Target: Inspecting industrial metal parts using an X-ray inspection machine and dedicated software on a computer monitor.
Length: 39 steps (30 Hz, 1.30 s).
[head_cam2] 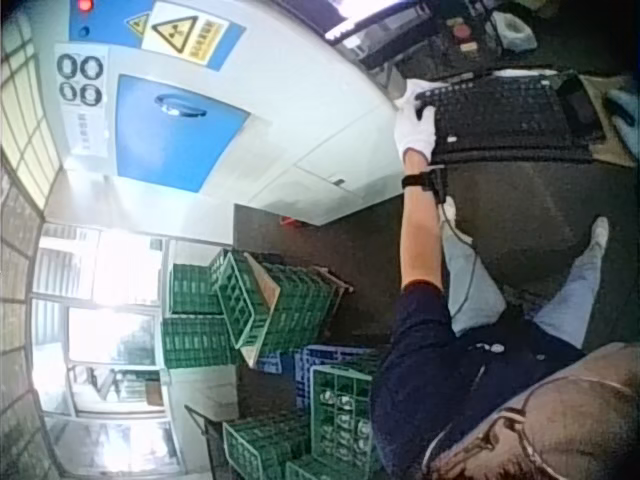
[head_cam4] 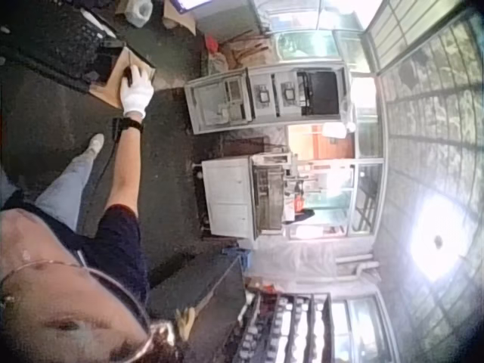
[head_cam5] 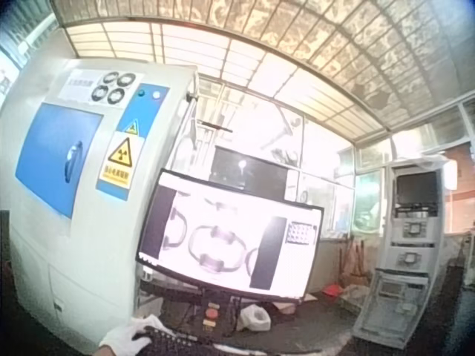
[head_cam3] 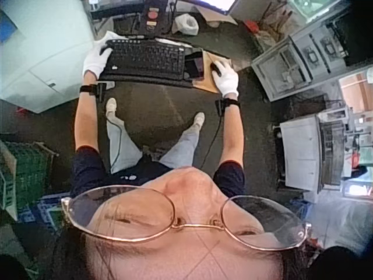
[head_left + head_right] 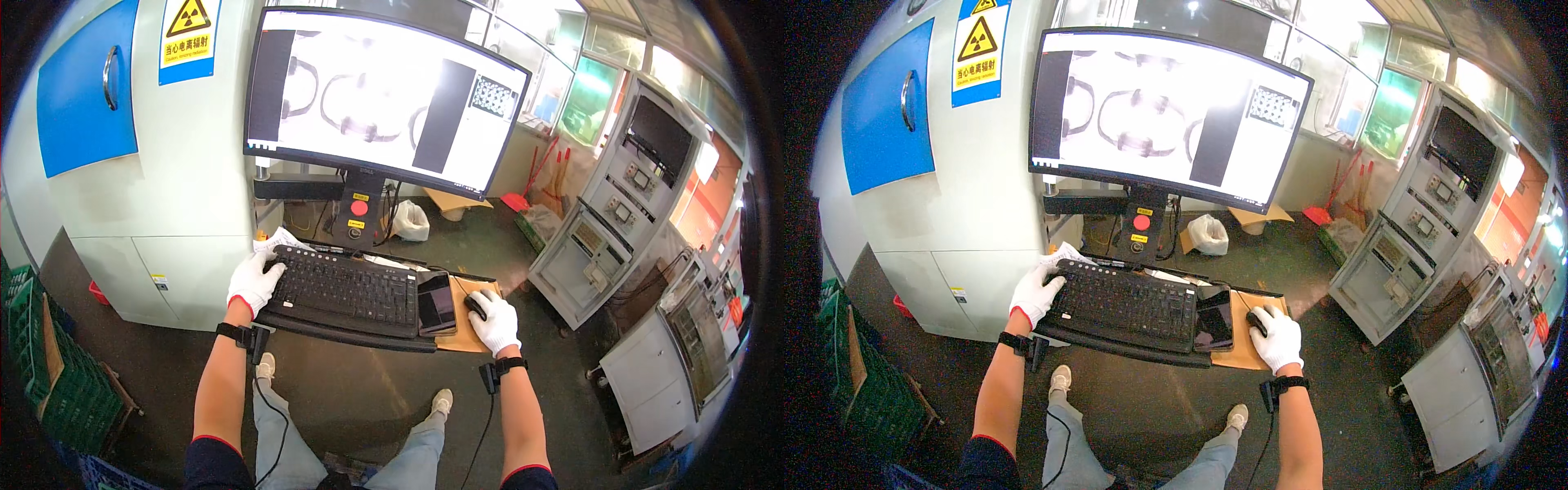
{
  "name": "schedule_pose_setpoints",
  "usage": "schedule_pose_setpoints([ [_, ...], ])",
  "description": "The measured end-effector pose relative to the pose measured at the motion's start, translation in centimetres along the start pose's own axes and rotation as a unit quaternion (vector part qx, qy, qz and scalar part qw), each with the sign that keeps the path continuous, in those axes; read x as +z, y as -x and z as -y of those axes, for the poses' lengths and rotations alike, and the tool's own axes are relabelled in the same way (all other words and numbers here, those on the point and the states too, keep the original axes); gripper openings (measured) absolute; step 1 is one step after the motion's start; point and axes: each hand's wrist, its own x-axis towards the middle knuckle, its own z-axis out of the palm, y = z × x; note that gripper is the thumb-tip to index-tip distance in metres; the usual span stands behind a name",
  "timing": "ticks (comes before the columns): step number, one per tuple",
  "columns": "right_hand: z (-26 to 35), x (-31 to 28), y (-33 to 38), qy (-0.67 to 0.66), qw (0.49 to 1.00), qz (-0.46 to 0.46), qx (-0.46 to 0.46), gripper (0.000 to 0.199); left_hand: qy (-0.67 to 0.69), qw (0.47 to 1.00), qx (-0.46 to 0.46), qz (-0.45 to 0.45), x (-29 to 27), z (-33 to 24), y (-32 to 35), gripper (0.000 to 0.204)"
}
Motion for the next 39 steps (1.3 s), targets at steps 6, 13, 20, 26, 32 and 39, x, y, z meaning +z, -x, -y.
schedule_pose_setpoints([
  [6, -0.8, 0.8, 0.2, 0.011, 1.0, -0.013, -0.004, 0.043, -0.006, 1.0, 0.0, -0.004, 0.2, -0.1, -0.1, 0.05],
  [13, -0.1, 0.0, 0.0, 0.005, 1.0, 0.0, -0.001, 0.043, -0.01, 1.0, -0.001, 0.001, -0.4, -1.0, 0.2, 0.05],
  [20, -0.4, 0.5, 0.2, 0.006, 1.0, -0.018, -0.017, 0.042, -0.006, 1.0, -0.002, 0.002, 0.1, 0.0, -0.1, 0.049],
  [26, -0.3, 0.3, 0.1, 0.012, 1.0, -0.003, -0.01, 0.04, -0.008, 1.0, 0.014, -0.003, 0.0, -0.2, -0.1, 0.05],
  [32, 0.0, 0.0, -0.1, 0.006, 1.0, -0.001, -0.008, 0.039, 0.003, 1.0, 0.003, -0.004, 0.2, -0.1, -0.1, 0.048],
  [39, 0.1, 0.0, 0.0, 0.009, 1.0, 0.002, 0.006, 0.042, -0.013, 1.0, 0.003, -0.003, -0.1, -0.5, 0.0, 0.048],
])
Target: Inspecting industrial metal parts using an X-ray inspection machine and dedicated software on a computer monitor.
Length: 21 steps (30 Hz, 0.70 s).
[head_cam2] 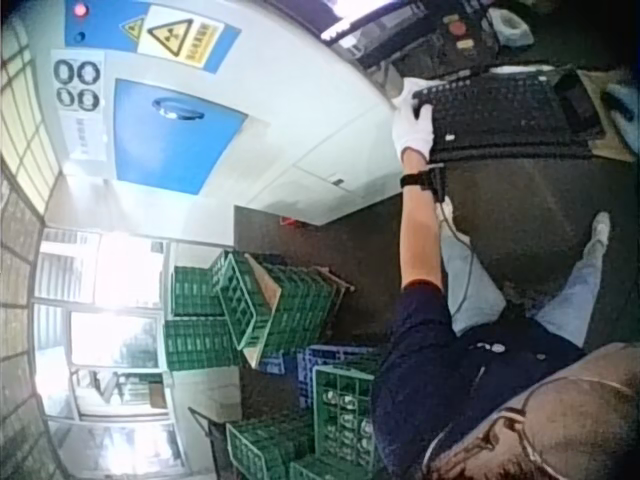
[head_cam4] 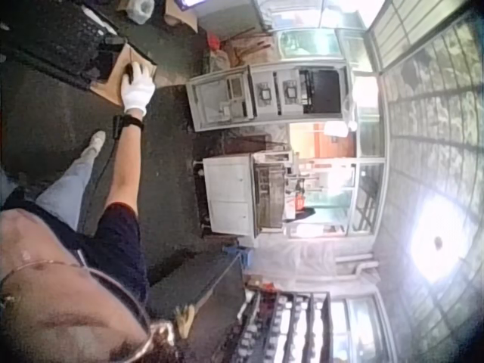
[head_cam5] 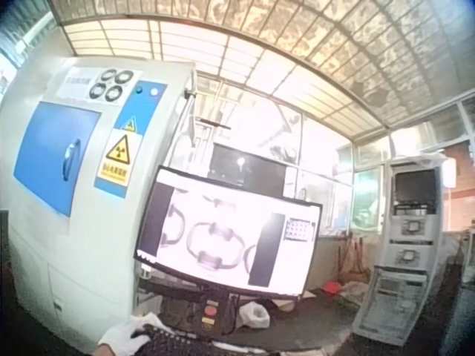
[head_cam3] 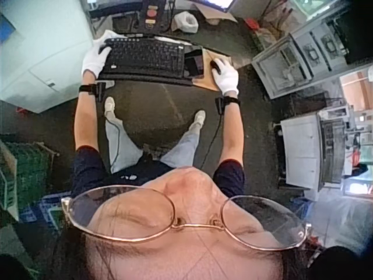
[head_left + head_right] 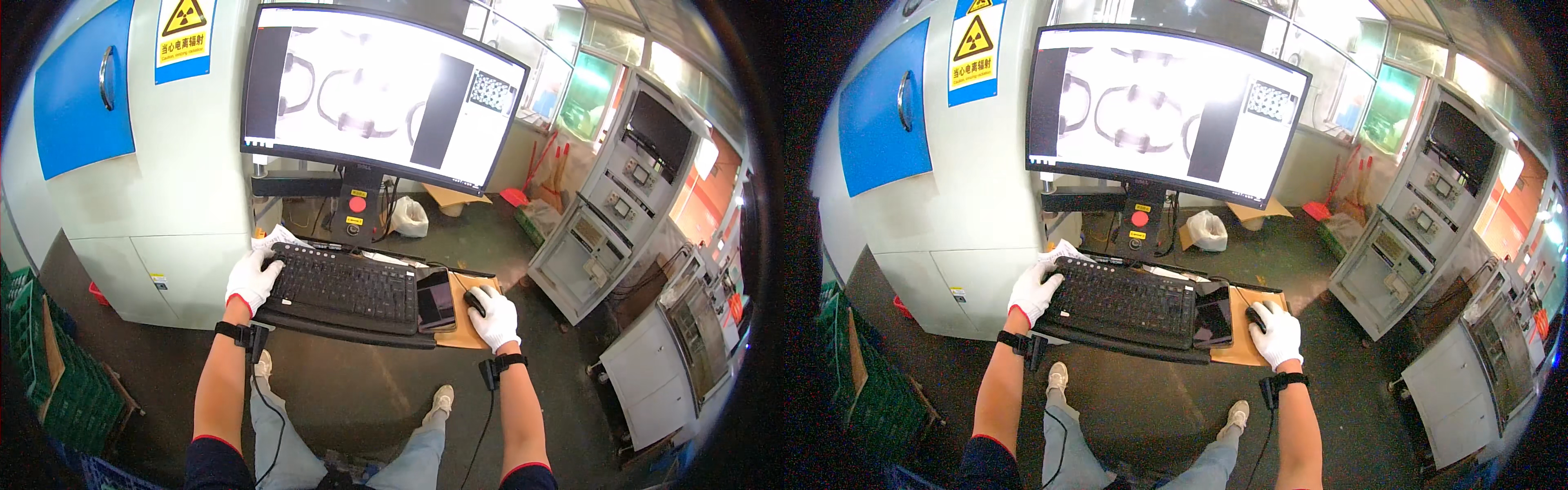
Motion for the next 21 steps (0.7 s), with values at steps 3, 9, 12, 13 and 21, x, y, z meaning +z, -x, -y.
schedule_pose_setpoints([
  [3, -0.32, 0.3, 0.1, -0.001, 1.0, 0.004, 0.001, 0.045, -0.004, 1.0, 0.009, -0.006, 0.1, 0.28, -0.05, 0.048],
  [9, -0.75, 0.65, 0.15, 0.001, 1.0, 0.002, 0.0, 0.048, 0.007, 1.0, -0.005, -0.001, 0.17, 0.05, 0.01, 0.048],
  [12, -0.59, 0.71, 0.19, -0.001, 1.0, 0.004, 0.004, 0.048, 0.006, 1.0, -0.004, 0.0, -0.13, -0.34, 0.2, 0.048],
  [13, -0.56, 0.62, 0.13, 0.0, 1.0, 0.004, 0.005, 0.048, 0.006, 1.0, -0.003, 0.001, -0.19, -0.32, 0.18, 0.048],
  [21, -0.45, 0.51, 0.21, -0.001, 1.0, 0.006, 0.012, 0.049, 0.008, 1.0, 0.0, 0.001, 0.14, 0.47, 0.0, 0.048],
])
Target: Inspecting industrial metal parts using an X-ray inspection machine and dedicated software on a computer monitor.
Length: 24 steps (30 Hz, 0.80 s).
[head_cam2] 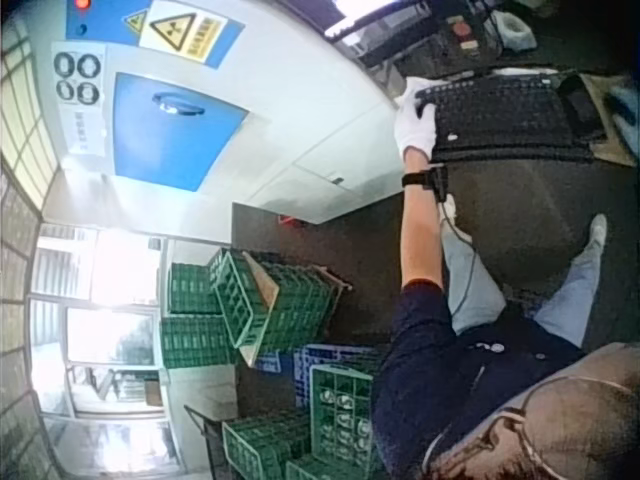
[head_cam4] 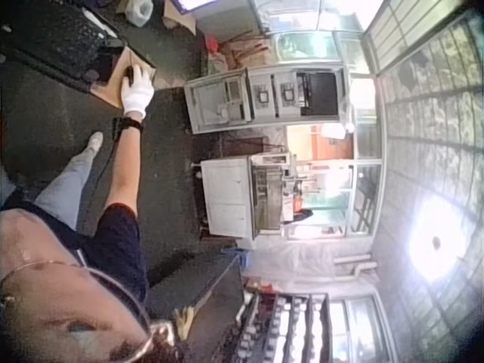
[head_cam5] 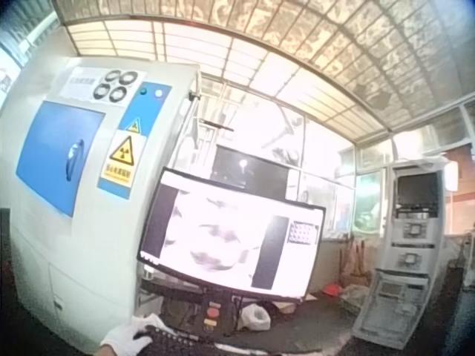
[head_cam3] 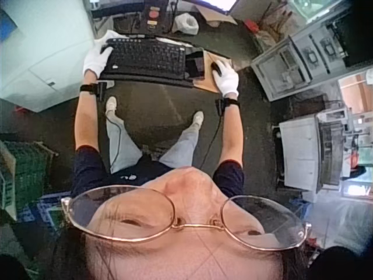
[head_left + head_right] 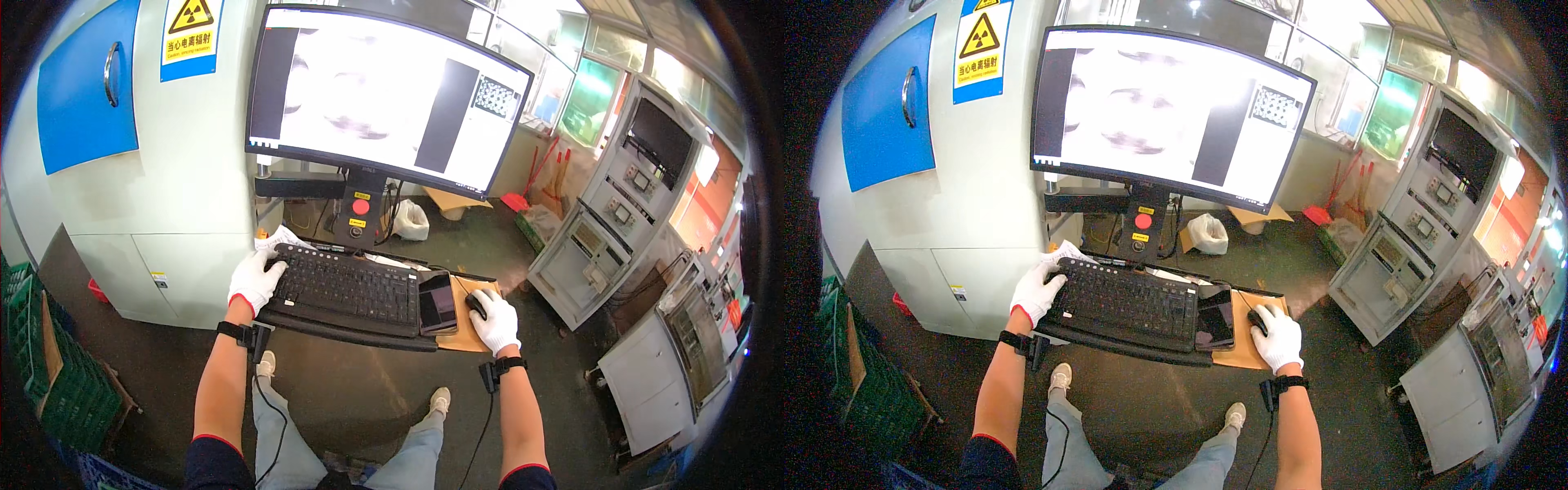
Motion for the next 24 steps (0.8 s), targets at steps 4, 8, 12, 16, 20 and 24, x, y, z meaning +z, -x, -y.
schedule_pose_setpoints([
  [4, -0.2, 0.1, 0.0, 0.003, 1.0, -0.006, -0.004, 0.05, 0.008, 1.0, -0.011, 0.003, 0.1, 0.0, -0.1, 0.048],
  [8, -0.2, 0.0, 0.0, 0.0, 1.0, 0.002, 0.002, 0.049, 0.003, 1.0, -0.008, 0.0, -0.2, -0.8, 0.2, 0.049],
  [12, -0.1, -0.1, 0.0, 0.002, 1.0, -0.004, -0.003, 0.049, 0.004, 1.0, -0.009, 0.001, -0.2, -0.7, 0.1, 0.049],
  [16, -0.3, 0.1, 0.0, 0.003, 1.0, 0.0, -0.002, 0.048, 0.007, 1.0, -0.002, -0.002, 0.2, 0.1, -0.1, 0.048],
  [20, -0.3, 0.4, 0.1, 0.003, 1.0, -0.016, -0.011, 0.047, -0.01, 1.0, -0.003, -0.005, 0.1, -0.3, 0.0, 0.048],
  [24, 0.3, -0.2, -0.1, -0.006, 1.0, -0.001, -0.003, 0.047, -0.008, 1.0, -0.009, -0.001, -0.4, -0.8, 0.2, 0.048],
])
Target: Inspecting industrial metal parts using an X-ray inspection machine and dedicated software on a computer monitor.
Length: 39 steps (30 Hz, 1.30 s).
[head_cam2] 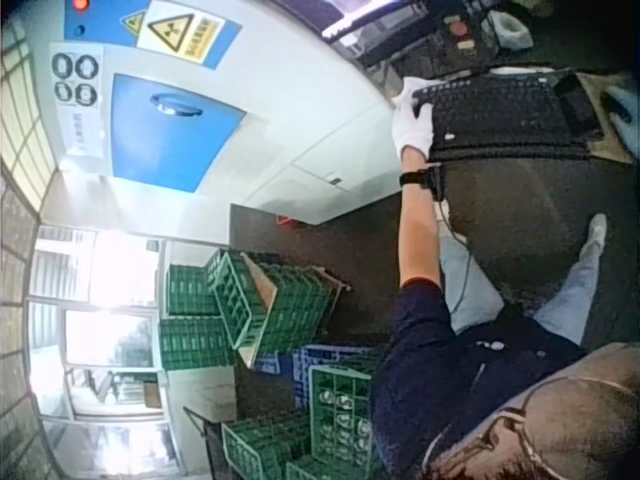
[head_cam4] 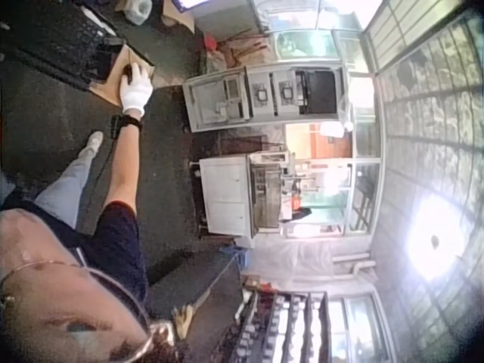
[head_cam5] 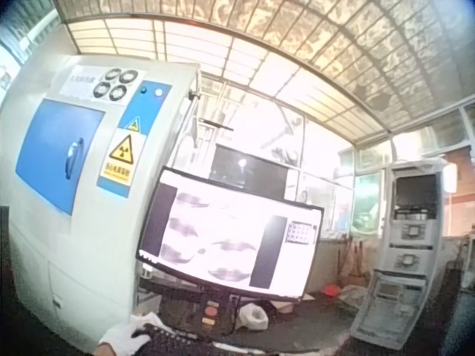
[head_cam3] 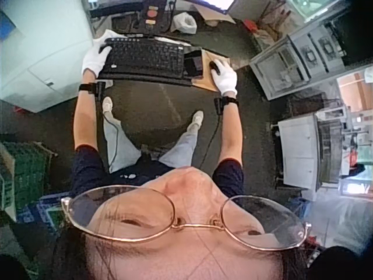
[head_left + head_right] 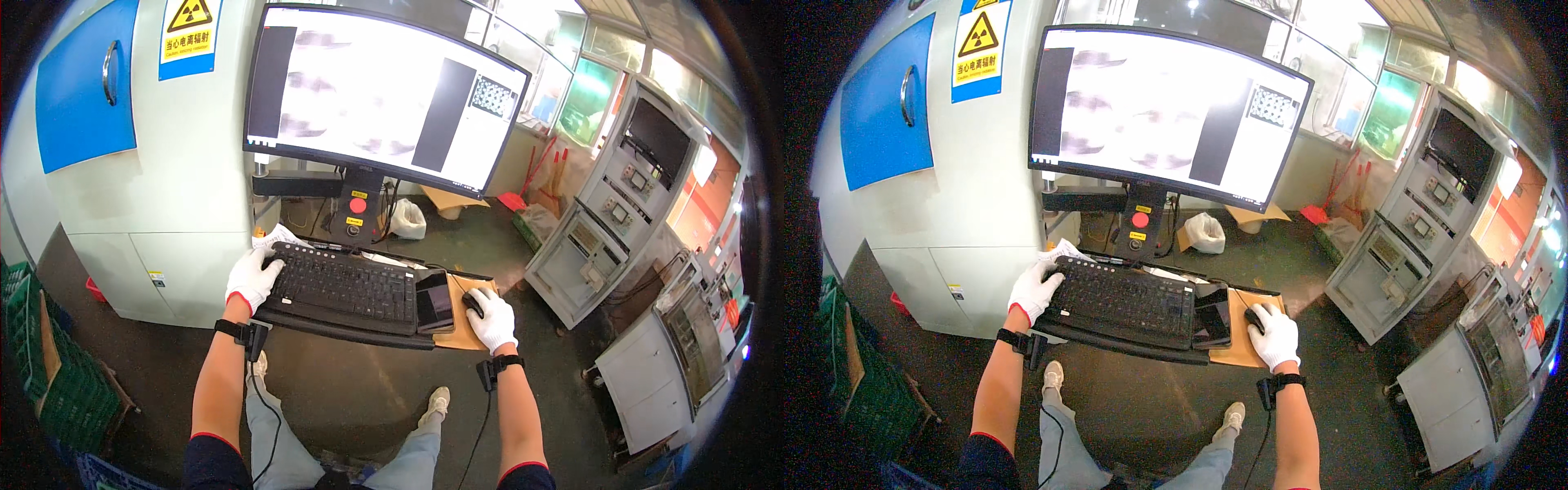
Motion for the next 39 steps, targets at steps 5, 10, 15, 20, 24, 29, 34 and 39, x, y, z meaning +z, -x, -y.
schedule_pose_setpoints([
  [5, -0.1, -0.1, -0.1, -0.002, 1.0, -0.006, -0.012, 0.046, 0.0, 1.0, -0.002, -0.002, -0.2, -0.4, 0.2, 0.047],
  [10, -0.4, 0.2, 0.0, 0.0, 1.0, -0.01, -0.014, 0.045, 0.003, 1.0, -0.003, 0.0, 0.2, 0.0, -0.1, 0.047],
  [15, -0.1, 0.2, 0.0, 0.0, 1.0, -0.01, -0.006, 0.045, -0.003, 1.0, 0.002, 0.003, 0.1, 0.2, -0.1, 0.047],
  [20, -0.3, 0.0, 0.0, -0.001, 1.0, -0.002, -0.004, 0.046, -0.004, 1.0, 0.005, 0.002, 0.2, 0.5, -0.3, 0.049],
  [24, -0.7, 0.4, 0.0, 0.003, 1.0, -0.001, -0.007, 0.046, 0.009, 1.0, -0.011, 0.012, 0.2, -0.1, 0.0, 0.05],
  [29, -0.4, 0.5, 0.0, 0.0, 1.0, -0.002, -0.006, 0.045, 0.022, 1.0, -0.001, 0.003, 0.5, 1.0, -0.2, 0.049],
  [34, -0.3, 0.1, 0.1, 0.0, 1.0, -0.009, -0.014, 0.045, 0.018, 1.0, 0.003, 0.002, 0.3, 0.2, -0.1, 0.047],
  [39, -0.5, 0.3, 0.0, 0.003, 1.0, -0.003, -0.009, 0.044, 0.017, 1.0, 0.009, -0.004, 0.4, 0.4, -0.1, 0.047],
])
